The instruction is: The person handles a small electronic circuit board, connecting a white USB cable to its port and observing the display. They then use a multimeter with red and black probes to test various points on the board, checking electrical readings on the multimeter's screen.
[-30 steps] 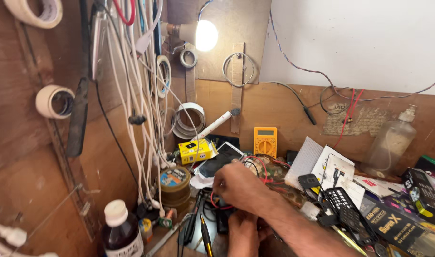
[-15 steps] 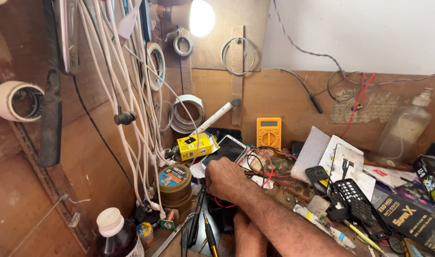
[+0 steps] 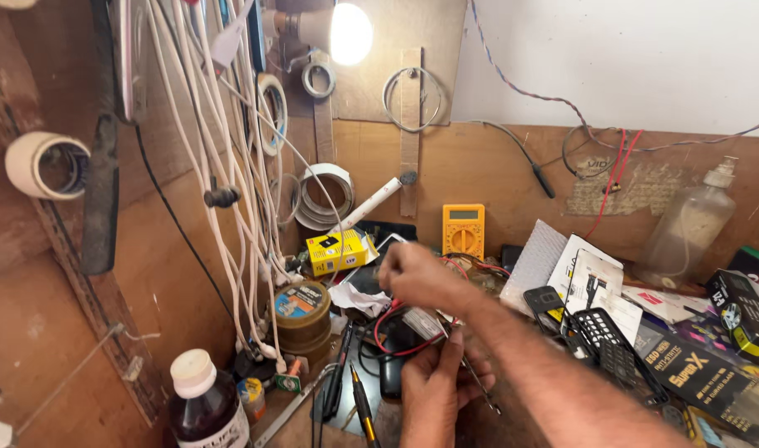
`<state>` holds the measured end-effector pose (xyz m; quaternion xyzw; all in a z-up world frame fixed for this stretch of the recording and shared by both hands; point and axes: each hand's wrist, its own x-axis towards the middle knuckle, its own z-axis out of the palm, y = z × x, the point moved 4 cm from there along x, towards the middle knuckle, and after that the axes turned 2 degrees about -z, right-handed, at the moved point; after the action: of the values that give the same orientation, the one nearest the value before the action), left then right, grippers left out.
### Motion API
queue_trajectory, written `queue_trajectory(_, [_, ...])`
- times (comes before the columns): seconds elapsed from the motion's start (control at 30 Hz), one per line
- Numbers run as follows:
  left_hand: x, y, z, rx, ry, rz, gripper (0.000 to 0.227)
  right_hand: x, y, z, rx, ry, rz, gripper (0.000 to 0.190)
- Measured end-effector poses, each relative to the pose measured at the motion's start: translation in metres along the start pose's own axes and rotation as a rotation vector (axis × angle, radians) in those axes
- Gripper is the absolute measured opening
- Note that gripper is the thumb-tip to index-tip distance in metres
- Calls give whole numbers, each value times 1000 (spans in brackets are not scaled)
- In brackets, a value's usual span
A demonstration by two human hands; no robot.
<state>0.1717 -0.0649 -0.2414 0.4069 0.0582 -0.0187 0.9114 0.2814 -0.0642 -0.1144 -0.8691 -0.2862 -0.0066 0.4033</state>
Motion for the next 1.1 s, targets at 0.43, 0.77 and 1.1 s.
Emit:
queue_trajectory(0.43, [-34,20,20,123,-189,55,33,-162,24,-102,56,361,253,18])
queue_trajectory(0.77, [-37,28,24,-123,-347,-125,34,-181,57,-69,418,348,115,19])
queue_trajectory(1.1, [-47,31,33,-82,-488,-231,39,-194,77,-68,708,241,192,18])
